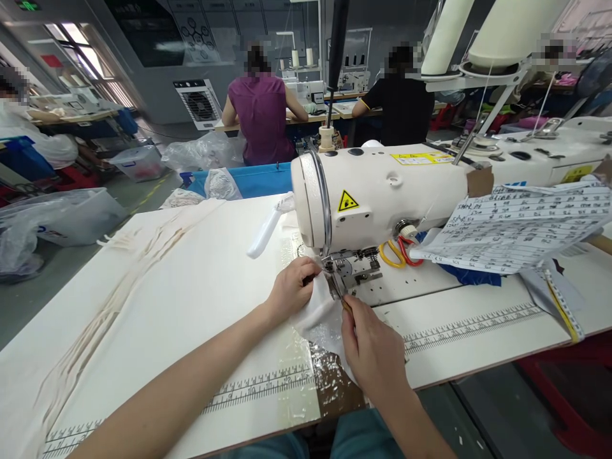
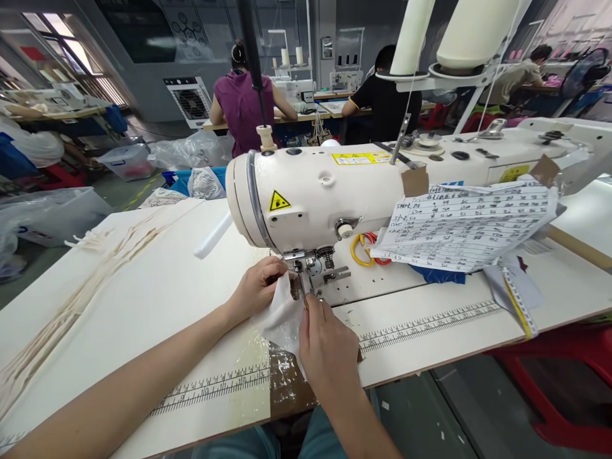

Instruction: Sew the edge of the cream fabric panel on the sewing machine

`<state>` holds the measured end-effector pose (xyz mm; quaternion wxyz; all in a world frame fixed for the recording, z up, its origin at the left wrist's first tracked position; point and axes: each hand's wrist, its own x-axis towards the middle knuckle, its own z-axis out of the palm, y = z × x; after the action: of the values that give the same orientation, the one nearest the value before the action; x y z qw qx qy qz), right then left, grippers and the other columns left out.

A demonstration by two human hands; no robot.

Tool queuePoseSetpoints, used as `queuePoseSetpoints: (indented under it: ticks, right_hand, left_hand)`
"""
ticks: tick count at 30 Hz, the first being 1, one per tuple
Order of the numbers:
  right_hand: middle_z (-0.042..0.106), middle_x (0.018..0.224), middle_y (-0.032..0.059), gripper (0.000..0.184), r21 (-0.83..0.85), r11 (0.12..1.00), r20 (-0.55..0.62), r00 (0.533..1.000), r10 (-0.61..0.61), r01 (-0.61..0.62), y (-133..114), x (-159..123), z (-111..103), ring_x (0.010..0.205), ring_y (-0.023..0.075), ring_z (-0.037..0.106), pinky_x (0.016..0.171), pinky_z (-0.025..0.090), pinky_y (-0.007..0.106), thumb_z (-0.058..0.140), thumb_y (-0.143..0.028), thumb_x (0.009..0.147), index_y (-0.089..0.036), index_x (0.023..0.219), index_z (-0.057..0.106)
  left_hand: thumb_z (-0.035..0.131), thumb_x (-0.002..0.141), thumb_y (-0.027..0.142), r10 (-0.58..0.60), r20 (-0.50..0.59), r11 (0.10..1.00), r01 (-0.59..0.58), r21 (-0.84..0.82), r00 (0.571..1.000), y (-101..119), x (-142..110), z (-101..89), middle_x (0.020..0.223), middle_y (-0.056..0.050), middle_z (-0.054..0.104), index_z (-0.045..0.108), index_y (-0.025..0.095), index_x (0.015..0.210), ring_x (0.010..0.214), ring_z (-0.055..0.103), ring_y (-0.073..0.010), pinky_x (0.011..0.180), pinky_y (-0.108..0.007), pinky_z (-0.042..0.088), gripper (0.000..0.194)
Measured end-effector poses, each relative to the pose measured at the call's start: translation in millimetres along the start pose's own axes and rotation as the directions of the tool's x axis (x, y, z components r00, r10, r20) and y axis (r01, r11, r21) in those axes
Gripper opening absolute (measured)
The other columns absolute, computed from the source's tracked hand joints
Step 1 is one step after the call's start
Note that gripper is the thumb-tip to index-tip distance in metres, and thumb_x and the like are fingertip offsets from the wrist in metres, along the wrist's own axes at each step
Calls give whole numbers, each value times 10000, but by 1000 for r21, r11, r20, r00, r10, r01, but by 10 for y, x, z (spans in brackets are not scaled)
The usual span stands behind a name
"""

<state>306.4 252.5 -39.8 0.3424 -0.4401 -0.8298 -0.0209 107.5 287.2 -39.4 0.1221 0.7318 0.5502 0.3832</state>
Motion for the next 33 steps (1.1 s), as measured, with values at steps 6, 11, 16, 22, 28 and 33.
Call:
queuePoseSetpoints:
  ticks: [6,11,16,22,28,33]
  right_hand:
    - [784,955,75,344,-12,1000,9,1000,12,-12,14,-24,19,668,170,737,484,500,251,347,-191,1014,-112,1130,661]
    - [781,938,68,315,-26,1000,30,999,13,-12,0,-16,4,645,167,729,483,497,254,375,-174,1000,-123,1138,653]
    - [776,916,70,308,-39,999,38,999,25,-23,-9,-21,11,628,160,717,464,473,247,384,-172,993,-124,1132,655]
    - [773,900,67,296,-35,999,45,998,35,-33,-3,-14,23,603,164,706,459,464,260,410,-153,966,-120,1117,662]
    - [767,859,50,281,-9,999,41,998,54,-53,-2,-16,28,617,173,713,461,457,269,416,-147,954,-138,1081,666]
    - [769,891,36,302,31,998,7,999,49,-50,5,-30,25,662,170,723,496,488,267,377,-174,980,-152,1097,654]
  left_hand:
    - [538,900,194,44,-1,994,-43,103,999,-6,-3,26,919,-33,666,624,208,896,885,617,-188,728,-304,509,87]
    - [515,868,135,108,-25,981,-103,165,994,-1,15,44,900,-41,656,591,197,895,854,605,-192,703,-309,512,101]
    - [497,843,110,148,-18,972,-142,185,989,-11,30,59,892,-54,653,591,189,908,854,599,-200,718,-324,515,138]
    - [504,932,245,55,19,996,-56,64,998,-37,53,19,901,-55,668,617,191,863,852,611,-193,734,-323,512,143]
    - [531,922,276,-40,38,999,41,-21,998,-10,63,-23,917,-50,676,636,193,835,884,627,-198,765,-323,510,160]
    - [524,923,285,-50,37,998,51,-30,998,0,57,-16,920,-51,676,632,200,837,885,628,-201,769,-326,513,162]
